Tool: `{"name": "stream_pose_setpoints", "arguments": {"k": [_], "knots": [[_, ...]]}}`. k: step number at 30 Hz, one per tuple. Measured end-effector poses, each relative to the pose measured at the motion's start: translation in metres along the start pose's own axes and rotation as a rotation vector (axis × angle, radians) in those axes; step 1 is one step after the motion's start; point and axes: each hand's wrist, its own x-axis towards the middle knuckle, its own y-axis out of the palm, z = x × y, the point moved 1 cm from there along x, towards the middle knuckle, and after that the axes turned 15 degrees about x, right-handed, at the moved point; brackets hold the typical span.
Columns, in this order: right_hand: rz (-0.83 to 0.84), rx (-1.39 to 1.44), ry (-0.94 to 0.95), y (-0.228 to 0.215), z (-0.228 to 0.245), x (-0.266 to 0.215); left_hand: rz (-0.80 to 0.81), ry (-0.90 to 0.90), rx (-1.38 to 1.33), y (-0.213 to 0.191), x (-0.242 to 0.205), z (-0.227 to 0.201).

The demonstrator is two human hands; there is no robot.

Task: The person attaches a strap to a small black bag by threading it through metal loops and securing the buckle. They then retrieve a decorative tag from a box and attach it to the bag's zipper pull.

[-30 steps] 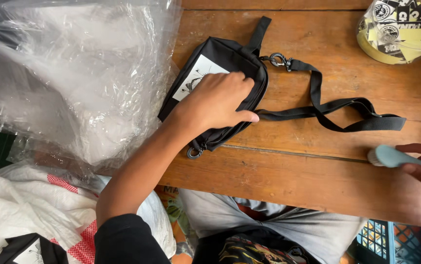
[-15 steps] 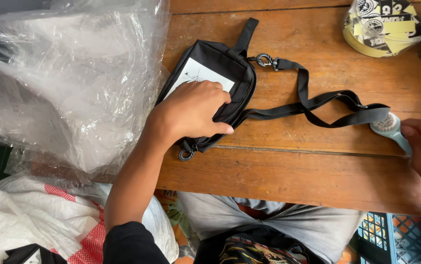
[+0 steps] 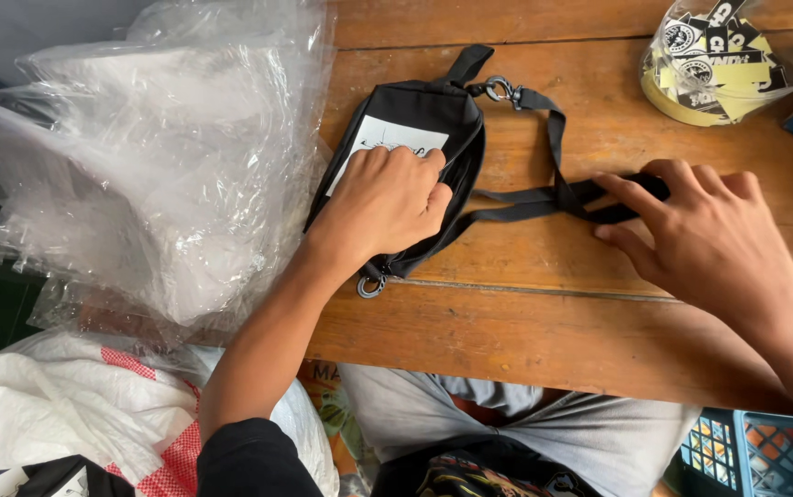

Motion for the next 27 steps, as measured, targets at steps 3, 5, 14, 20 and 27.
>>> {"name": "stream_pose_setpoints", "arguments": {"k": [3, 5, 14, 20, 27], "knots": [[0.043, 0.019, 0.004, 0.008, 0.002, 0.011, -0.047, 0.015, 0.001, 0.002, 0.002, 0.005], [0.045, 0.005, 0.005, 0.006, 0.003, 0.018, -0.08, 0.024, -0.004, 0.004, 0.004, 0.008], [-0.392, 0.993, 0.079, -0.059, 0.018, 0.028, -0.307, 0.046, -0.331, 0.006, 0.008, 0.016], [-0.681, 1.37, -0.038, -0.064, 0.047, 0.061, -0.408, 0.068, -0.4, 0.008, 0.012, 0.017], [-0.679, 0.984, -0.525, -0.042, 0.071, 0.088, -0.299, 0.128, -0.725, 0.005, 0.01, 0.012]]}}
